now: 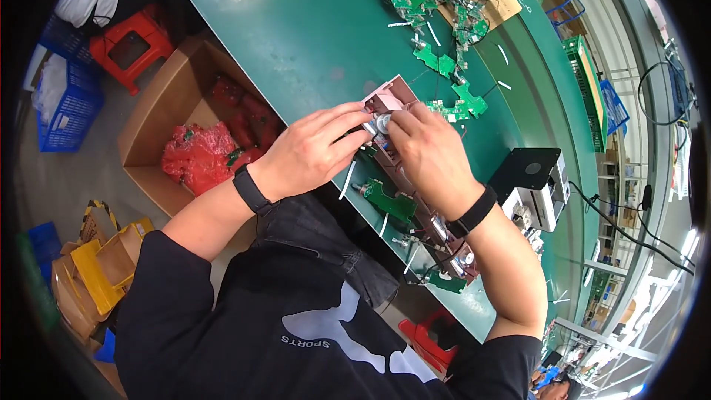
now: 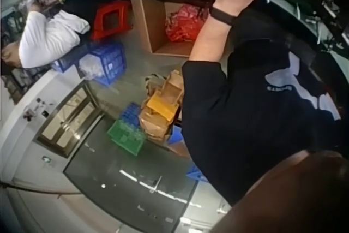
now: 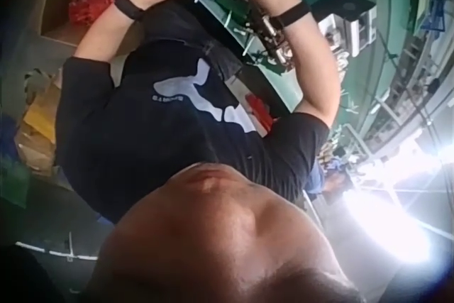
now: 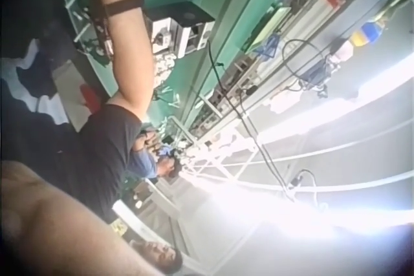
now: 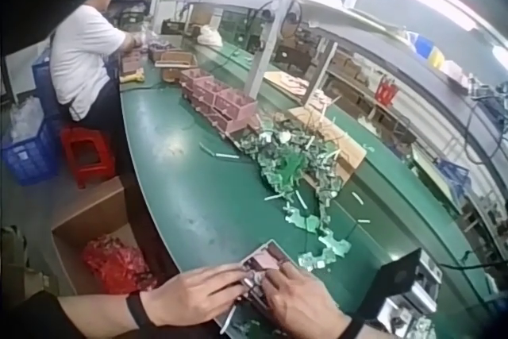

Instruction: Manually assemble circuit boards into plastic housings and fasten components using an electric screwdriver.

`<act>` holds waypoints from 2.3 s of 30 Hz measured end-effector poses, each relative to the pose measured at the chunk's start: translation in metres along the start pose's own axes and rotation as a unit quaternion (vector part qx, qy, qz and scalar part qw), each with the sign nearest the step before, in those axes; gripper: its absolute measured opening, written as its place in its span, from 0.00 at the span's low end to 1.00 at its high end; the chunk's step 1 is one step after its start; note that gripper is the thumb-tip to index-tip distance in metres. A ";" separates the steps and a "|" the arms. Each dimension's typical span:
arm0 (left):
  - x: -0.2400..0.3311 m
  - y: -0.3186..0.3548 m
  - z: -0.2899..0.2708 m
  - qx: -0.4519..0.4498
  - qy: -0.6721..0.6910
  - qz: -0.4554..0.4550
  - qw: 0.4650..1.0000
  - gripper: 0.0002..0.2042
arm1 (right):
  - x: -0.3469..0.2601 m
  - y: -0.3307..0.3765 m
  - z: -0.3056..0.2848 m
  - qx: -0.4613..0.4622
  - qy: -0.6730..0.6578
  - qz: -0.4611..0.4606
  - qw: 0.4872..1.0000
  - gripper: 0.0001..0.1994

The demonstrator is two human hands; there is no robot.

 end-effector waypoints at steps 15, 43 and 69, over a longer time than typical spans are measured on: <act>-0.020 -0.049 -0.003 -0.065 0.099 -0.196 0.973 0.28 | 0.058 0.272 -0.070 0.231 -0.236 0.533 0.779 0.12; -0.030 -0.071 0.037 -0.179 0.211 -0.254 0.927 0.39 | 0.132 0.412 -0.079 0.514 -0.582 0.392 0.493 0.31; -0.029 -0.059 0.040 -0.191 0.213 -0.290 0.913 0.40 | 0.157 0.234 -0.089 0.541 -0.470 0.365 0.595 0.14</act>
Point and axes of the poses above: each hand's wrist, its own y-axis away from the middle knuckle, its own z-axis out of the palm, x = y × z, the point moved 3 cm from there along -y, towards the middle knuckle, and after that the axes turned 15 degrees about z, right-handed, at the moved point
